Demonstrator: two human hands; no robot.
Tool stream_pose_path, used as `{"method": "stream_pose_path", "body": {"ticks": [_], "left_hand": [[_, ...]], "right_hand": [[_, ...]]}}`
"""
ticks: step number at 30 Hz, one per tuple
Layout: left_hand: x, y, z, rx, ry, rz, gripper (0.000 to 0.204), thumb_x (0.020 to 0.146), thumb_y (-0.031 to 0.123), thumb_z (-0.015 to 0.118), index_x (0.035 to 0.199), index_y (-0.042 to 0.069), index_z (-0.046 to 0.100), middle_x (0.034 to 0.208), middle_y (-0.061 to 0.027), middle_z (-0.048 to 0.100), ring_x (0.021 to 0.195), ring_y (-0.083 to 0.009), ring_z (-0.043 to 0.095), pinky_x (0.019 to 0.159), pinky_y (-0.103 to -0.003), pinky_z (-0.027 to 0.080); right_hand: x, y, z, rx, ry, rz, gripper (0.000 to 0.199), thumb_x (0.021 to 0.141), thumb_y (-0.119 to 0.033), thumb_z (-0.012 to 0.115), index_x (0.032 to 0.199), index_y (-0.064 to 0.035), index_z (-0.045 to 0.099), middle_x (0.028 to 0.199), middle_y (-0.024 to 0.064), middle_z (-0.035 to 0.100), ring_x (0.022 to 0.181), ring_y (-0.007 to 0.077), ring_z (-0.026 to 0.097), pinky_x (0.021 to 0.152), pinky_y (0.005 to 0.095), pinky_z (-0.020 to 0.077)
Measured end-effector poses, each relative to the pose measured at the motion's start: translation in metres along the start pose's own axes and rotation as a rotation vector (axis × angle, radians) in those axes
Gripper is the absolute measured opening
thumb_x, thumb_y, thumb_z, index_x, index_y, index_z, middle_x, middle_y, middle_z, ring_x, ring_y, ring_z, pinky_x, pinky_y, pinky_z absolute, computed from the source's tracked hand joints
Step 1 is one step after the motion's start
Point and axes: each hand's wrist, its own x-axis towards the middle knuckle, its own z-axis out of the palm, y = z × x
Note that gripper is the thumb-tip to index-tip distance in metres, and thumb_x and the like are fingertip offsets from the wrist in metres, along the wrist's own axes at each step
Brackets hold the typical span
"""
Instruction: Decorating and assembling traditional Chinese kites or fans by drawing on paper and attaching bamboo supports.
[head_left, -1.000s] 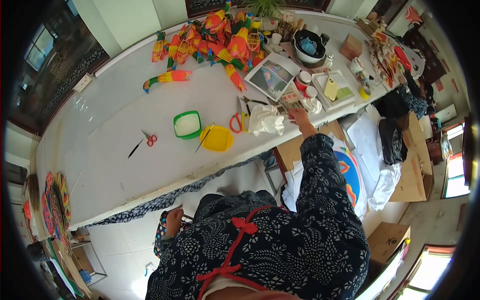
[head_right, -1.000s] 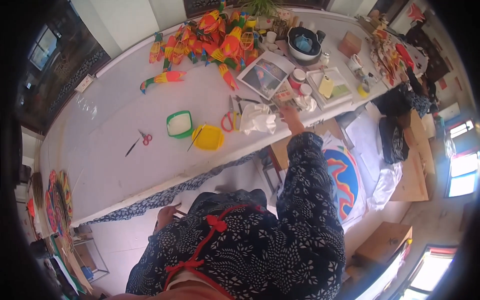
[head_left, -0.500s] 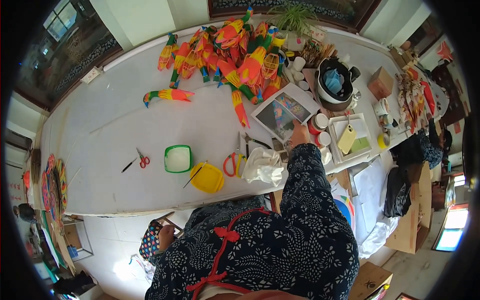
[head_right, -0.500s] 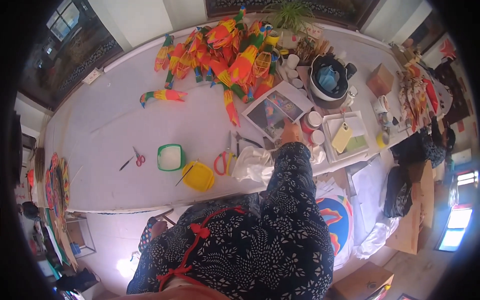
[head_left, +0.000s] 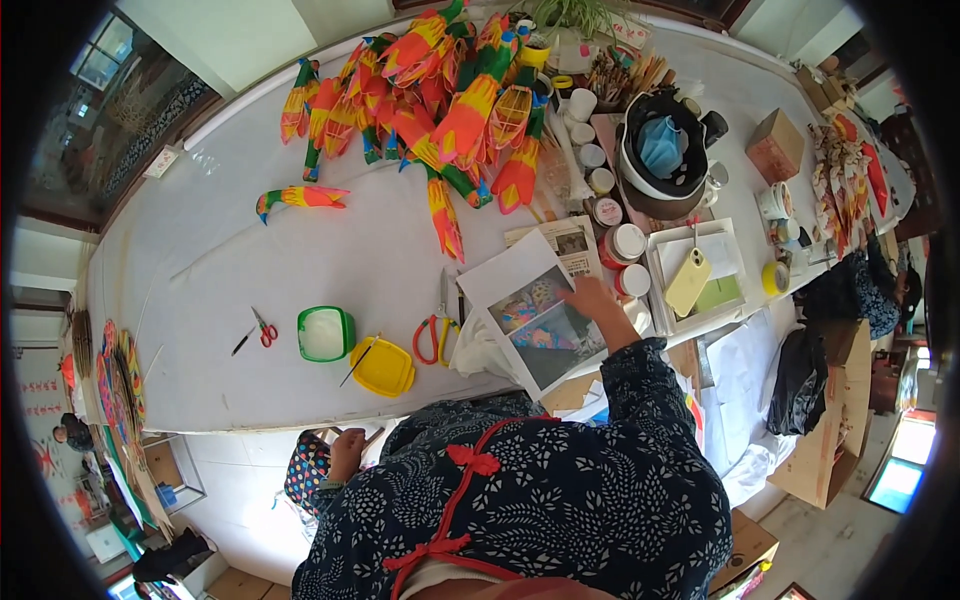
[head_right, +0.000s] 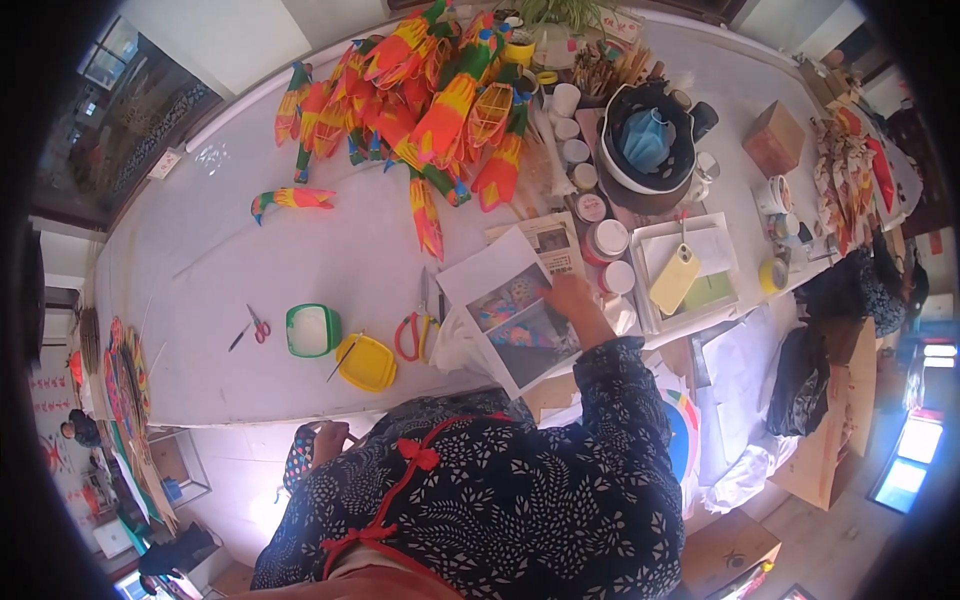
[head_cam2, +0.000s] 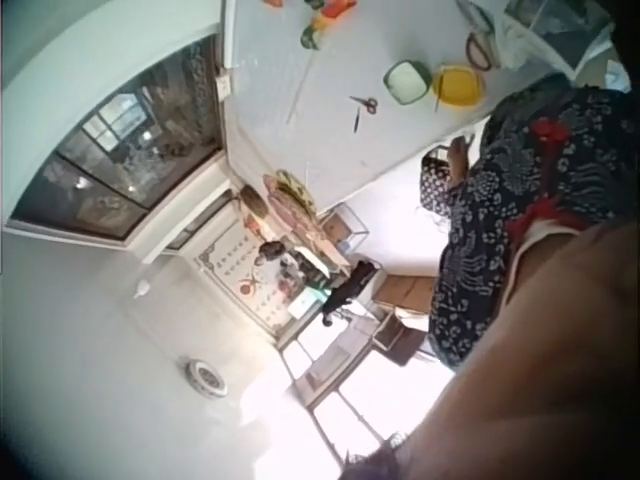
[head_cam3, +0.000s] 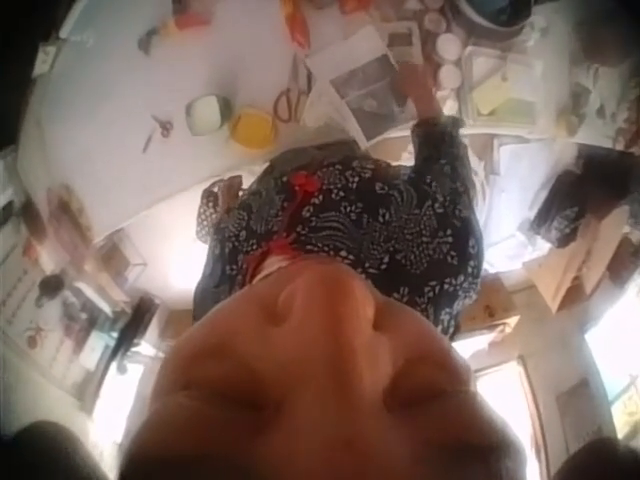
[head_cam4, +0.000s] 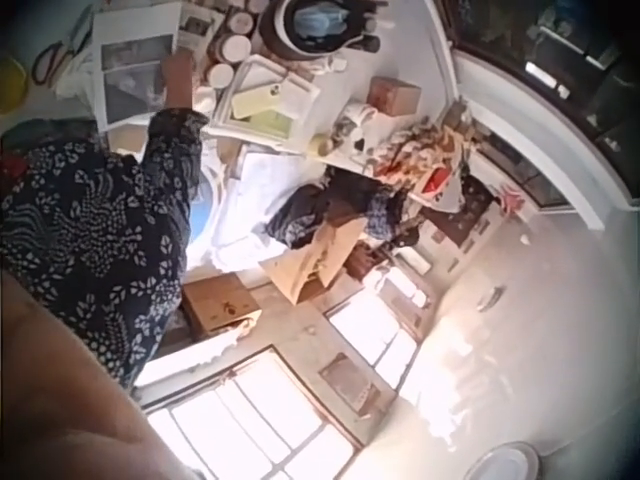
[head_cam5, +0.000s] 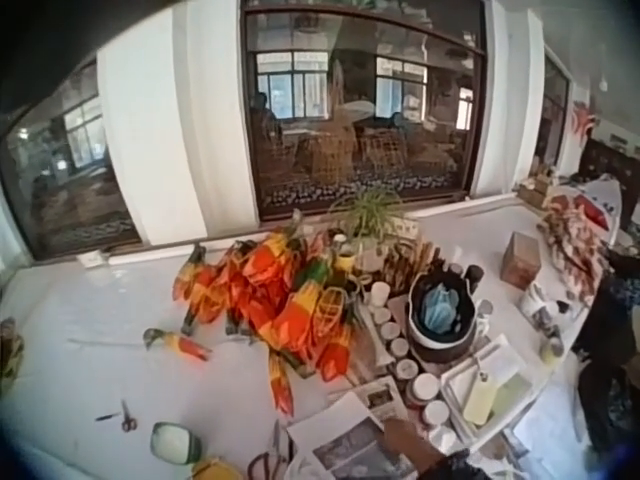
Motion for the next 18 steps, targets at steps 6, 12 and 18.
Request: {"method": "stream_pose_path", "body": {"ticks": [6, 12, 18], "left_hand": [[-0.001, 0.012, 0.001, 0.055, -0.057, -0.111, 0.020, 0.083, 0.016, 0.056, 0.094, -0.001, 0.063, 0.081, -0.0142, 0.066, 0.075, -0.0213, 0.065, 0.066, -0.029, 0.051], [0.000, 0.055, -0.009, -0.059, -0.072, -0.429, 0.020, 0.084, 0.015, 0.055, 0.093, -0.002, 0.063, 0.082, -0.0130, 0.066, 0.073, -0.0181, 0.065, 0.065, -0.028, 0.051], [0.005, 0.056, -0.006, -0.033, -0.112, -0.393, 0.022, 0.085, 0.017, 0.054, 0.093, -0.001, 0.063, 0.081, -0.0122, 0.066, 0.072, -0.0176, 0.064, 0.064, -0.028, 0.050]], "right_hand": [[0.129, -0.024, -0.006, 0.448, 0.833, -0.097, 0.022, 0.075, -0.019, 0.062, 0.092, -0.0048, 0.062, 0.100, 0.0201, 0.056, 0.095, 0.0376, 0.054, 0.080, 0.0426, 0.0453], [0.208, -0.040, 0.034, 0.435, 0.867, 0.021, 0.022, 0.071, -0.012, 0.063, 0.090, -0.0026, 0.061, 0.112, 0.0235, 0.048, 0.102, 0.0407, 0.048, 0.085, 0.0443, 0.0429], [0.174, -0.073, 0.039, 0.464, 0.964, -0.143, 0.021, 0.071, -0.014, 0.061, 0.089, -0.0034, 0.058, 0.105, 0.0171, 0.054, 0.100, 0.0375, 0.050, 0.085, 0.0443, 0.0423]]}}
